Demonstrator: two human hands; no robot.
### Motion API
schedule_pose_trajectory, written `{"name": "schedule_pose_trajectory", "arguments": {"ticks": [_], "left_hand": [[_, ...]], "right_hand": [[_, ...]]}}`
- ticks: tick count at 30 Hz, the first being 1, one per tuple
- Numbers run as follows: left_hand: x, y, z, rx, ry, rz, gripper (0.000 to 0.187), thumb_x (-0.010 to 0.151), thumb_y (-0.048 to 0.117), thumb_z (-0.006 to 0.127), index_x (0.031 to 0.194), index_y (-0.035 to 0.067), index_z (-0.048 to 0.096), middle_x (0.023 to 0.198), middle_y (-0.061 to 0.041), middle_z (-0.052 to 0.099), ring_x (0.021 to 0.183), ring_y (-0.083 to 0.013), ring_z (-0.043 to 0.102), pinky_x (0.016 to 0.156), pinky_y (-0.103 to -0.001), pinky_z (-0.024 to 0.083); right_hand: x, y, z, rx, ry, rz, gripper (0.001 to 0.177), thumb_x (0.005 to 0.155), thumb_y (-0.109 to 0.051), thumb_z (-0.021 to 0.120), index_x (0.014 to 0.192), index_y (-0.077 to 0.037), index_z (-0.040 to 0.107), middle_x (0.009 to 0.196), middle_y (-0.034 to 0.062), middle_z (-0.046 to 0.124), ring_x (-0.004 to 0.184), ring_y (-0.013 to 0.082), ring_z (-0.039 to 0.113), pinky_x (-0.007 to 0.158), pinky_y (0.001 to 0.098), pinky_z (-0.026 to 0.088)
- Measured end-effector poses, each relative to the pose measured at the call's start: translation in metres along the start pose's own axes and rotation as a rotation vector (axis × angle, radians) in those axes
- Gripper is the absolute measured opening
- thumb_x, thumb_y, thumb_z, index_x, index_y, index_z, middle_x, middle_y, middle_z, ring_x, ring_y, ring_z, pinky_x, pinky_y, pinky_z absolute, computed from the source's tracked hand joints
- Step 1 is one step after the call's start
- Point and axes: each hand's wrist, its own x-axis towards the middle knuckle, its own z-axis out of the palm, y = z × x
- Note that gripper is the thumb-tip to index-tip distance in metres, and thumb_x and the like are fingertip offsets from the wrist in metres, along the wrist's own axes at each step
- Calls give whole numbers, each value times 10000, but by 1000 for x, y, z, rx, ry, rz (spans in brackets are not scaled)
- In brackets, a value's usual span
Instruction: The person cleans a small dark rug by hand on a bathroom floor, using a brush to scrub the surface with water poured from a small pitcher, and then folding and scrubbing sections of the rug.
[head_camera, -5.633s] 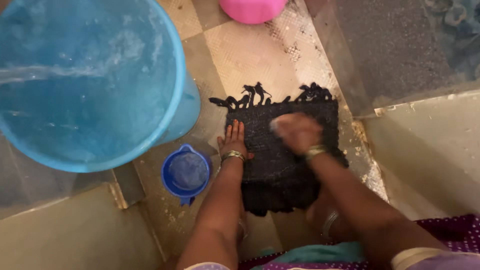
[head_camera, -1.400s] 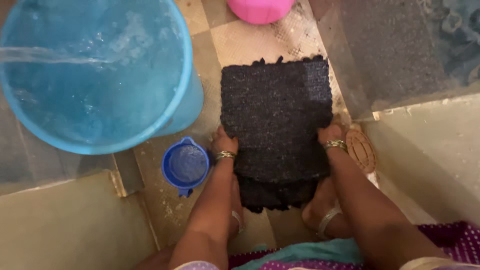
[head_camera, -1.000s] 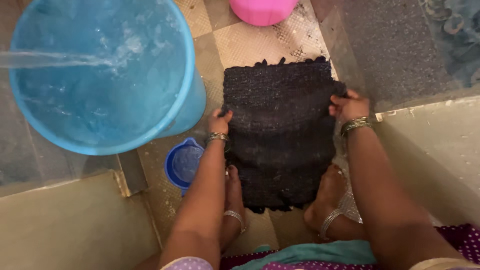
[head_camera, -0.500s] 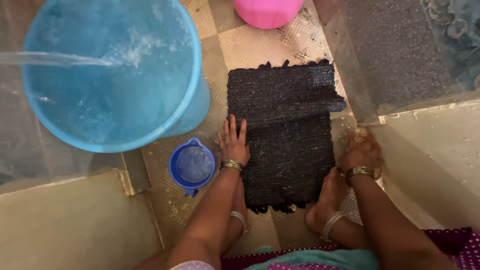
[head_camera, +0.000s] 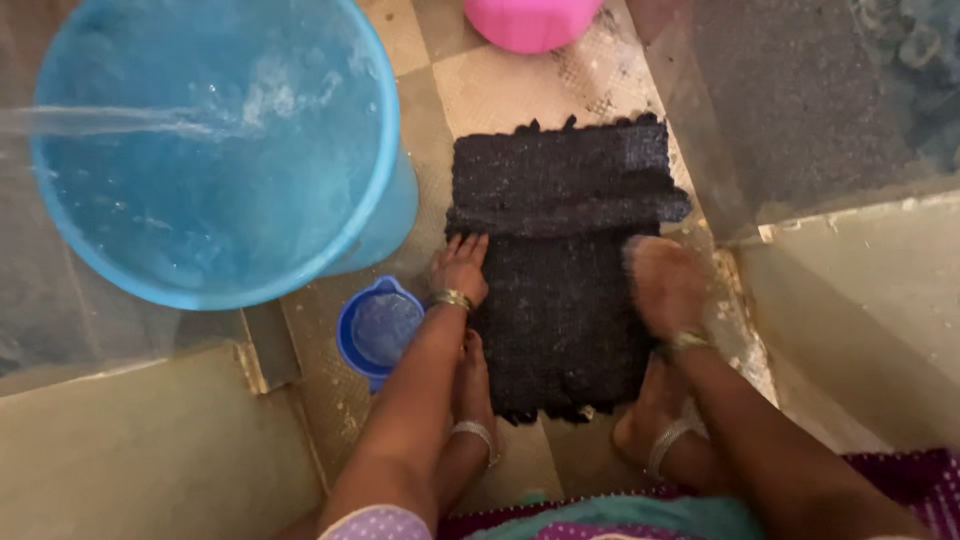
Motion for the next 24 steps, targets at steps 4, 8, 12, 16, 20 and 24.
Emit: {"name": "schedule_pose_trajectory", "arguments": {"ticks": [4, 8, 12, 16, 20, 24], "left_hand": [[5, 9, -33, 89, -274, -55, 924, 868, 195, 654, 1626, 300, 136, 1695, 65, 140, 1551, -275, 125, 1207, -542, 208], [-3, 3, -44, -103, -382, -270, 796, 972, 344, 608, 1625, 475, 171, 1728, 72, 103, 1575, -343, 145, 1248, -574, 215], [6, 3, -38, 64, -501, -149, 962, 915, 238, 621, 1638, 402, 7, 1725, 189, -8, 1591, -314, 79, 1203, -628, 234], [7, 8, -35, 32, -522, -166, 936, 933, 299, 604, 1635, 402, -7, 1722, 192, -22, 1594, -291, 87, 1215, -653, 201], [11, 8, -33, 44, -495, -169, 887, 956, 326, 581, 1645, 392, 26, 1729, 153, 5, 1584, -327, 111, 1223, -663, 159], [6, 15, -40, 13, -504, -201, 940, 929, 394, 630, 1640, 383, 15, 1728, 146, 0, 1586, -314, 94, 1232, -666, 101]], "right_hand": [[33, -139, 38, 145, -82, -357, 272, 917, -190, 657, 1180, -165, 724, 1129, 148, 720, 989, 324, 705, 745, 460, 585], [50, -183, 51, 24, -93, -324, 492, 651, -240, 667, 1137, -238, 744, 1083, 159, 740, 906, 321, 716, 714, 463, 585], [71, -95, 26, 121, -702, 459, 413, 945, -559, 604, 1060, -194, 761, 1010, 98, 733, 908, 297, 712, 802, 425, 556], [57, -30, -17, -174, -118, 171, 322, 1091, -354, 528, 1074, -114, 742, 1065, 137, 736, 959, 351, 690, 852, 456, 549], [47, -79, 30, -5, -186, 206, 312, 1020, -324, 532, 1101, -89, 719, 1007, 137, 742, 881, 316, 706, 824, 455, 555], [-10, -185, 71, -157, -233, -209, 541, 722, -380, 669, 1250, -490, 715, 1182, 106, 749, 924, 285, 707, 729, 457, 559]]}}
